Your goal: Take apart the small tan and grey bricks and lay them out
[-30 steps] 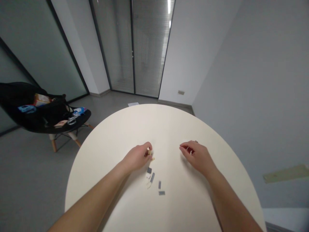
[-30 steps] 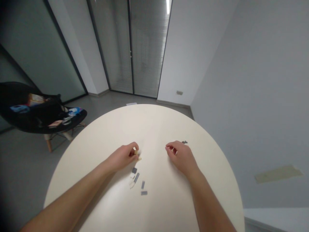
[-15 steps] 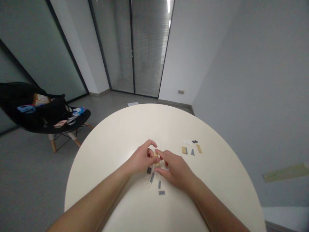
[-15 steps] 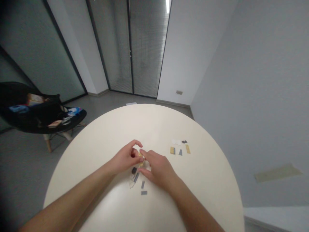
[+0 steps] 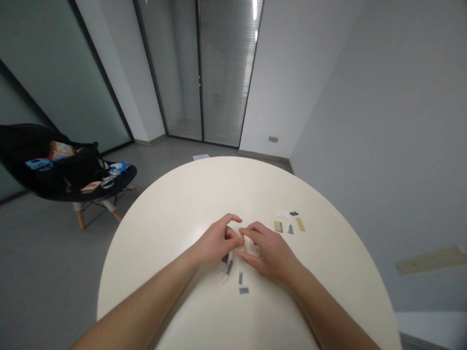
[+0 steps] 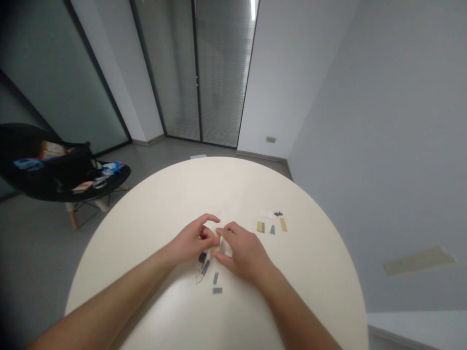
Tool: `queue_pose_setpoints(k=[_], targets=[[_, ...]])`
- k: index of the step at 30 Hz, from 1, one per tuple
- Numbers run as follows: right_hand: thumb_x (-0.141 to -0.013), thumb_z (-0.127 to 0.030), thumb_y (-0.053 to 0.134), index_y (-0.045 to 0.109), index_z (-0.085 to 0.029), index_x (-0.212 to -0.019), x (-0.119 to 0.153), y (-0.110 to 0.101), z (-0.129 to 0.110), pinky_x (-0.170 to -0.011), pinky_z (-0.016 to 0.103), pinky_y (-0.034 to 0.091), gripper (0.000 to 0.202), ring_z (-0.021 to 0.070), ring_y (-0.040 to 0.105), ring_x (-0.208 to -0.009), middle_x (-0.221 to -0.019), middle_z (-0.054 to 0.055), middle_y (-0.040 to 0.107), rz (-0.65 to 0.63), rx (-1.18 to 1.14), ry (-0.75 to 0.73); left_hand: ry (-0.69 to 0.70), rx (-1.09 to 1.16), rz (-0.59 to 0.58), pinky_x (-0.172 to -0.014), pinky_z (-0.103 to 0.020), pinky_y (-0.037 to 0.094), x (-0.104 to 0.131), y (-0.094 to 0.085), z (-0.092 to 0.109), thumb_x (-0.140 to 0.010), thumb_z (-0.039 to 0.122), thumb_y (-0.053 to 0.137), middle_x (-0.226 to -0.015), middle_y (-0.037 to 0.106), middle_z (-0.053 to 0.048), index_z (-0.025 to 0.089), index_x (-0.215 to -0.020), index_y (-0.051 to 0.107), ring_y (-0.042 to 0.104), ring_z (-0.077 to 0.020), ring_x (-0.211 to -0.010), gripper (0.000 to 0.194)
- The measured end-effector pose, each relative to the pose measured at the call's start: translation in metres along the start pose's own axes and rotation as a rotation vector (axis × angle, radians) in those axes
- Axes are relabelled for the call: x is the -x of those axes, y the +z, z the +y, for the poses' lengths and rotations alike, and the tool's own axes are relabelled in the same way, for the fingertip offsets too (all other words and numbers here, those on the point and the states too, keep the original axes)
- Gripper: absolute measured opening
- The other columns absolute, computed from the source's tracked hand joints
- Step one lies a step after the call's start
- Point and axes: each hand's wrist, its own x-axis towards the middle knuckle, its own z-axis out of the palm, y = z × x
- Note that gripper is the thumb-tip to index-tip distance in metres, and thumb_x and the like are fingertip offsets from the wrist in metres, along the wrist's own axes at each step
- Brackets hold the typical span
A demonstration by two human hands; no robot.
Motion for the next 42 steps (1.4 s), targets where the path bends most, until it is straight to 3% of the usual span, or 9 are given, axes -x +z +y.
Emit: queue_pose_setpoints(k=[6, 12, 16, 21, 29, 39, 42], targets=[[-0.077, -0.036, 0.066, 0.062, -0.019, -0.113, 0.006, -0.031, 0.033, -0.068, 0.029, 0.046, 0.040, 0.0153, 0.057, -0.070, -0.095, 0.007, 0.063, -0.057, 0.089, 0.236, 0.025, -0.023, 0.164, -0.062, -0.024, 0.042, -0.006, -0.009, 0.003, -0.078, 0.027, 0.061, -0.070, 0.066, 0.000, 0.019, -0.108, 0.053, 0.060, -0.0134, -0.066, 0.031], [-0.070, -0.029, 0.066, 0.070, -0.019, -0.095, 0.020, -0.055, 0.053, -0.058, 0.025, 0.037, 0.027, 0.0153, 0.056, -0.063, -0.071, 0.001, 0.065, -0.300, 0.074, 0.475, 0.046, -0.033, 0.168, -0.062, -0.024, 0.042, -0.009, -0.012, -0.005, -0.079, 0.026, 0.057, -0.073, 0.067, -0.001, 0.018, -0.099, 0.057, 0.061, -0.0138, -0.067, 0.022], [-0.066, -0.019, 0.062, 0.070, -0.019, -0.086, 0.026, -0.051, 0.059, -0.054, 0.024, 0.034, 0.021, 0.0143, 0.055, -0.059, -0.066, 0.000, 0.064, -0.385, 0.064, 0.516, 0.061, -0.085, 0.188, -0.059, -0.023, 0.039, -0.011, -0.013, -0.007, -0.077, 0.025, 0.057, -0.067, 0.064, 0.000, 0.017, -0.093, 0.059, 0.057, -0.0127, -0.061, 0.018], [-0.062, -0.017, 0.063, 0.071, -0.019, -0.093, 0.027, -0.048, 0.063, -0.054, 0.023, 0.034, 0.031, 0.0148, 0.057, -0.060, -0.069, 0.001, 0.065, -0.386, 0.079, 0.574, 0.022, -0.144, 0.211, -0.057, -0.024, 0.039, -0.013, -0.016, -0.008, -0.075, 0.025, 0.056, -0.064, 0.062, 0.001, 0.016, -0.088, 0.061, 0.056, -0.0132, -0.059, 0.016], [-0.062, -0.019, 0.066, 0.071, -0.019, -0.097, 0.024, -0.052, 0.058, -0.055, 0.024, 0.036, 0.035, 0.0155, 0.058, -0.062, -0.070, 0.001, 0.066, -0.405, 0.096, 0.605, -0.012, -0.333, 0.117, -0.060, -0.025, 0.039, -0.011, -0.026, -0.012, -0.076, 0.032, 0.058, -0.072, 0.065, -0.002, 0.016, -0.082, 0.066, 0.057, -0.0146, -0.065, 0.019], [-0.062, -0.017, 0.066, 0.069, -0.018, -0.102, 0.025, -0.050, 0.059, -0.058, 0.024, 0.038, 0.040, 0.0153, 0.059, -0.064, -0.074, 0.001, 0.067, -0.394, 0.093, 0.635, -0.045, -0.407, 0.060, -0.057, -0.024, 0.038, -0.007, -0.028, -0.004, -0.075, 0.031, 0.057, -0.071, 0.065, -0.002, 0.016, -0.081, 0.069, 0.055, -0.0140, -0.062, 0.020], [-0.063, -0.018, 0.065, 0.069, -0.017, -0.101, 0.024, -0.050, 0.061, -0.058, 0.024, 0.038, 0.038, 0.0152, 0.059, -0.065, -0.074, 0.002, 0.067, -0.384, 0.100, 0.642, -0.067, -0.429, -0.009, -0.058, -0.023, 0.039, -0.006, -0.031, -0.003, -0.073, 0.031, 0.058, -0.070, 0.066, -0.002, 0.016, -0.079, 0.070, 0.056, -0.0145, -0.064, 0.021]])
